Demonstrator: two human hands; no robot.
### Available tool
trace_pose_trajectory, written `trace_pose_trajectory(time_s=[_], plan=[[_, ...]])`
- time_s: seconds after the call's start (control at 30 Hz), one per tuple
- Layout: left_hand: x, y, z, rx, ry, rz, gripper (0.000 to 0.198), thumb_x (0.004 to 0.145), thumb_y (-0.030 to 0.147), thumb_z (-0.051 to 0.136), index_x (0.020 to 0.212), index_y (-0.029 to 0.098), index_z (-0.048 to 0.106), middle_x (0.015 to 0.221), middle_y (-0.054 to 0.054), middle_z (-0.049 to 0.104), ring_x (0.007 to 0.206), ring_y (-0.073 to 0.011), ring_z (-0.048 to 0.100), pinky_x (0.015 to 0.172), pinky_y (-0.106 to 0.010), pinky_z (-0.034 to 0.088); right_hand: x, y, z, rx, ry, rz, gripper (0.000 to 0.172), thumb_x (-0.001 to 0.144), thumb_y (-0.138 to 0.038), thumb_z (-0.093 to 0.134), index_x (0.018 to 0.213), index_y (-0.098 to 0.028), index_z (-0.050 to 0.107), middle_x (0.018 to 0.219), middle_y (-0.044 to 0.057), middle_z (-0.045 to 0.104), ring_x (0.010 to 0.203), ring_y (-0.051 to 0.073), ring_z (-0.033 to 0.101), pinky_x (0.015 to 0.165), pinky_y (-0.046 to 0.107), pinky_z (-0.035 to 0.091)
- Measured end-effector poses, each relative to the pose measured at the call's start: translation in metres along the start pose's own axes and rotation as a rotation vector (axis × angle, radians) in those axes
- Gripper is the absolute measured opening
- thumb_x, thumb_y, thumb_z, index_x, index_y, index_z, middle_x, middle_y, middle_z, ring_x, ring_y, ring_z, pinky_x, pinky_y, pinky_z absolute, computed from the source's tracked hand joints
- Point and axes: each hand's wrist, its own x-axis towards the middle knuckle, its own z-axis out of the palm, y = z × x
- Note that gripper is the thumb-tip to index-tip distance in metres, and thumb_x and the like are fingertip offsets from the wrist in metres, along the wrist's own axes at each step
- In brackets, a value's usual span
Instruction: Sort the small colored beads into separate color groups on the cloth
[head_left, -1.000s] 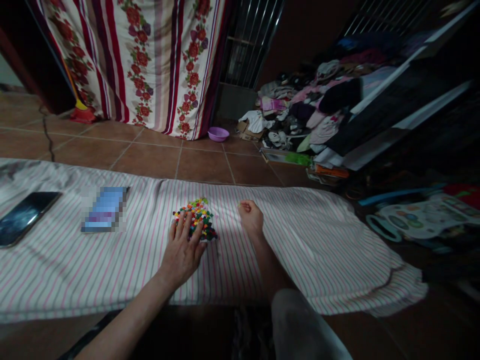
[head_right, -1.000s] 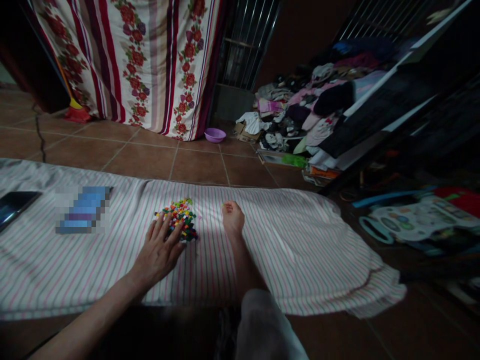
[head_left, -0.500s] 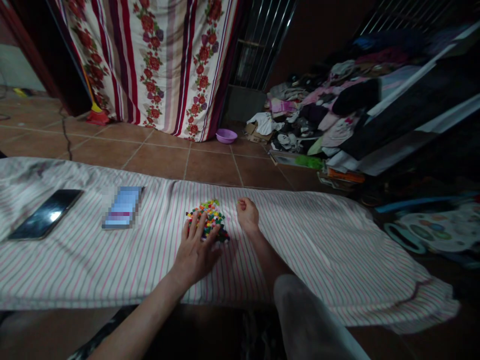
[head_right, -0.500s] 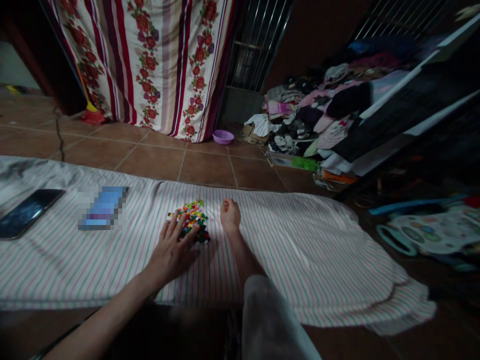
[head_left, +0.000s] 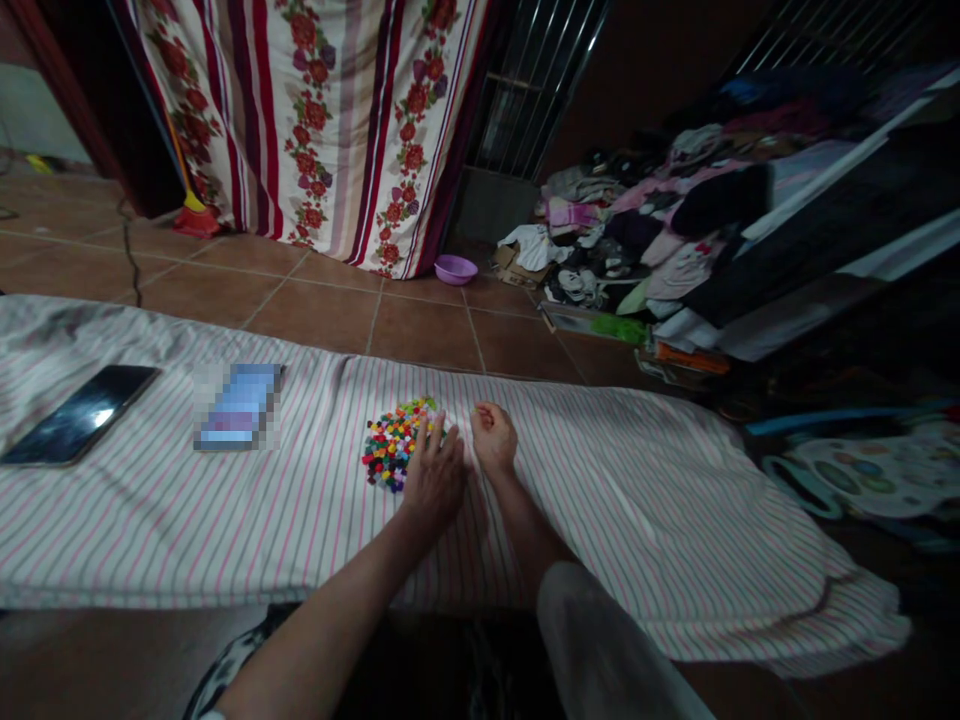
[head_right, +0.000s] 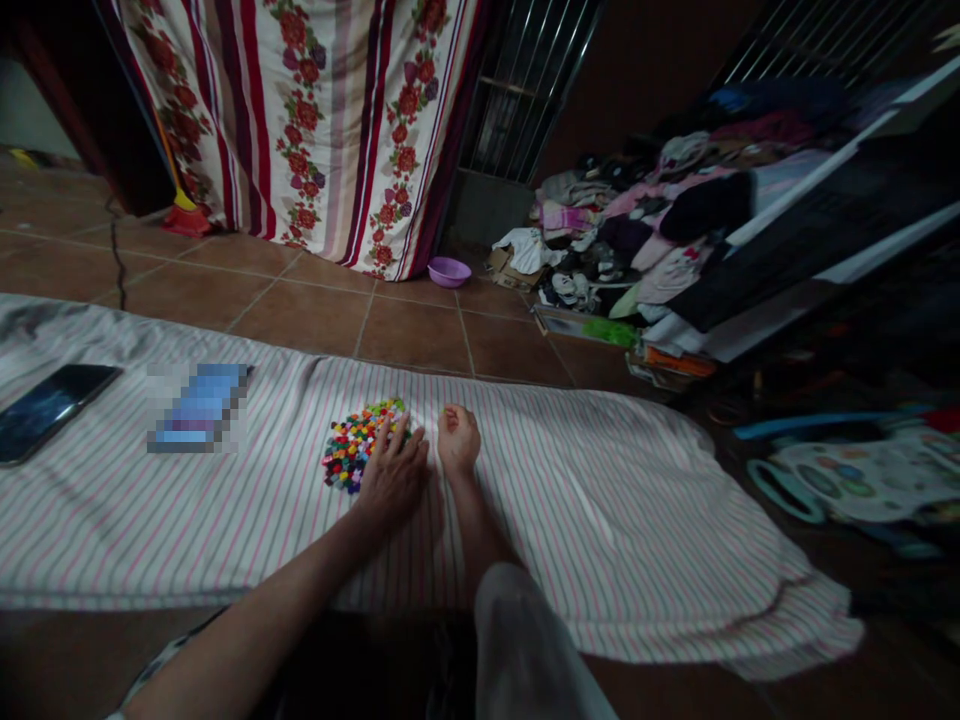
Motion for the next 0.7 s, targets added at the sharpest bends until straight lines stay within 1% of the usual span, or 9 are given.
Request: trace_pose_trajectory(time_s=[0.07, 0.13, 0.23, 0.4, 0.5, 0.6, 0.7], plan=[[-0.001, -0.006, -0.003, 0.026, 0.009, -0.049, 0.042, 0.094, 0.03, 0.039, 0.126, 0.01, 0.059, 0.137, -0.014, 0.058, 0.144, -0.032, 0.033, 0.12, -0.056, 0.025, -0.001, -0.002, 0.0, -0.004, 0.002, 0.002, 0.022, 0.078, -0.03, 0.053, 0.088, -0.017, 0.068, 0.082, 0.007, 0.068, 0.07, 0.017, 0.061, 0.07, 0.028, 0.049], [-0.005, -0.013, -0.009, 0.04, 0.018, -0.068, 0.042, 0.094, 0.029, 0.04, 0.126, 0.01, 0.059, 0.138, -0.015, 0.057, 0.146, -0.0318, 0.03, 0.12, -0.056, 0.025, -0.001, -0.003, 0.0, -0.009, -0.004, 0.005, 0.022, 0.078, -0.03, 0.053, 0.088, -0.018, 0.068, 0.082, 0.007, 0.068, 0.07, 0.017, 0.06, 0.07, 0.028, 0.049], [-0.014, -0.022, -0.019, 0.048, 0.031, -0.06, 0.041, 0.093, 0.031, 0.042, 0.125, 0.013, 0.06, 0.142, -0.013, 0.055, 0.147, -0.0306, 0.028, 0.121, -0.056, 0.026, -0.002, -0.004, 0.0, 0.005, -0.007, 0.014, 0.022, 0.078, -0.03, 0.053, 0.088, -0.018, 0.068, 0.082, 0.006, 0.068, 0.071, 0.017, 0.061, 0.071, 0.029, 0.049], [-0.027, -0.027, -0.028, 0.059, 0.074, -0.05, 0.039, 0.092, 0.033, 0.047, 0.126, 0.02, 0.06, 0.144, -0.01, 0.053, 0.145, -0.0292, 0.033, 0.119, -0.054, 0.029, 0.001, -0.003, 0.0, 0.025, -0.028, 0.064, 0.024, 0.078, -0.031, 0.052, 0.09, -0.018, 0.069, 0.085, 0.007, 0.069, 0.074, 0.018, 0.062, 0.074, 0.029, 0.049], [-0.031, -0.029, -0.03, 0.041, 0.086, -0.057, 0.041, 0.092, 0.036, 0.047, 0.129, 0.022, 0.059, 0.143, -0.01, 0.054, 0.143, -0.0294, 0.036, 0.118, -0.053, 0.031, 0.011, -0.004, -0.001, -0.007, -0.087, 0.115, 0.024, 0.078, -0.029, 0.053, 0.092, -0.019, 0.07, 0.088, 0.007, 0.071, 0.077, 0.018, 0.064, 0.075, 0.028, 0.049], [-0.034, -0.031, -0.035, 0.032, 0.085, -0.096, 0.043, 0.093, 0.039, 0.045, 0.131, 0.022, 0.058, 0.145, -0.012, 0.052, 0.144, -0.0309, 0.034, 0.118, -0.055, 0.03, 0.026, -0.003, -0.003, -0.091, -0.124, 0.087, 0.022, 0.078, -0.026, 0.054, 0.092, -0.02, 0.07, 0.088, 0.005, 0.072, 0.078, 0.018, 0.064, 0.076, 0.028, 0.048], [-0.034, -0.036, -0.043, 0.016, 0.07, -0.134, 0.045, 0.095, 0.038, 0.04, 0.132, 0.02, 0.057, 0.146, -0.015, 0.05, 0.146, -0.0324, 0.029, 0.117, -0.056, 0.03, 0.037, -0.001, -0.003, -0.171, -0.136, 0.067, 0.018, 0.077, -0.023, 0.056, 0.088, -0.022, 0.07, 0.085, 0.003, 0.072, 0.077, 0.017, 0.063, 0.075, 0.027, 0.046]])
